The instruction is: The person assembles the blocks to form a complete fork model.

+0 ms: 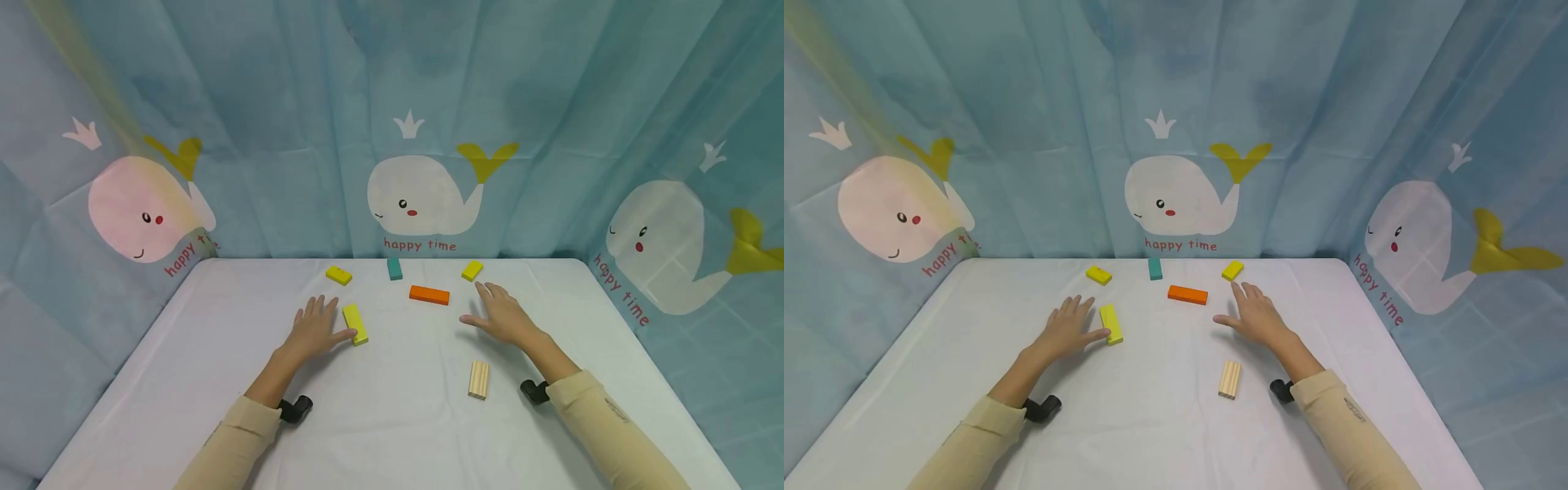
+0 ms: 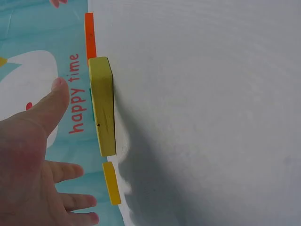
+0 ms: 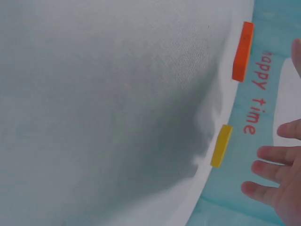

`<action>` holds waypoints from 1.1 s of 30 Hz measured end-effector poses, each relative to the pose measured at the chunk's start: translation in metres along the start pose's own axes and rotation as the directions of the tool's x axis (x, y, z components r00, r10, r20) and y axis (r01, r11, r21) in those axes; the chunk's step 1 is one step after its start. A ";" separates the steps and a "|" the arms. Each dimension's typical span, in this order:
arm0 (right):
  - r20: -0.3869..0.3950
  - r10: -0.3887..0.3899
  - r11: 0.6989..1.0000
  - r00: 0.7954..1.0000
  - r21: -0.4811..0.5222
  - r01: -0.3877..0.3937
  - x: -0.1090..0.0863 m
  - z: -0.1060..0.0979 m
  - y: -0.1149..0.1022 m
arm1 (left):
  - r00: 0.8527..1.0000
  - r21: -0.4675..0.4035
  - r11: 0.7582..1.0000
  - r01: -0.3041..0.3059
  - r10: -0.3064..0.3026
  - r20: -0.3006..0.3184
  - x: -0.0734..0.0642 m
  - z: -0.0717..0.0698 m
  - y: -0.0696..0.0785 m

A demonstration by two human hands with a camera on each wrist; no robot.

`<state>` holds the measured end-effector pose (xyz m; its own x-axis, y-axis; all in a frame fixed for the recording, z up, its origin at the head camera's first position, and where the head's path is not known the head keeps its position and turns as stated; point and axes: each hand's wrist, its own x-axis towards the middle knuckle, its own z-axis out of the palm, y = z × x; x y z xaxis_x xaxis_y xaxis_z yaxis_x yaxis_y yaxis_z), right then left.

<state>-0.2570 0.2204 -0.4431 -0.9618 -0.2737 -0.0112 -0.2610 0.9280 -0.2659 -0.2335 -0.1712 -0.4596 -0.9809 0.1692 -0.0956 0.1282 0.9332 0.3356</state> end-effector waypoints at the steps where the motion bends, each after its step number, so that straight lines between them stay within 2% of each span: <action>1: -0.004 -0.006 1.000 1.000 0.004 0.006 0.001 0.000 -0.001 | 1.000 0.000 1.000 0.002 -0.002 0.007 0.001 0.000 0.000; 9: 0.004 -0.028 0.999 1.000 0.041 0.028 0.015 0.004 -0.006 | 0.998 0.009 1.000 0.006 -0.007 0.056 0.007 0.000 0.006; 20: 0.047 -0.075 0.994 0.996 0.081 0.071 0.033 0.006 -0.015 | 0.996 -0.019 1.000 -0.007 0.009 0.089 0.013 0.003 0.010; 33: 0.063 -0.106 0.992 0.992 0.076 0.101 0.054 0.015 -0.023 | 0.996 -0.067 0.996 -0.056 0.061 0.071 0.014 0.002 0.013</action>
<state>-0.3014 0.1805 -0.4520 -0.9215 -0.3860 -0.0435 -0.3499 0.8735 -0.3384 -0.2454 -0.1557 -0.4588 -0.9584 0.2478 -0.1416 0.1730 0.8991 0.4021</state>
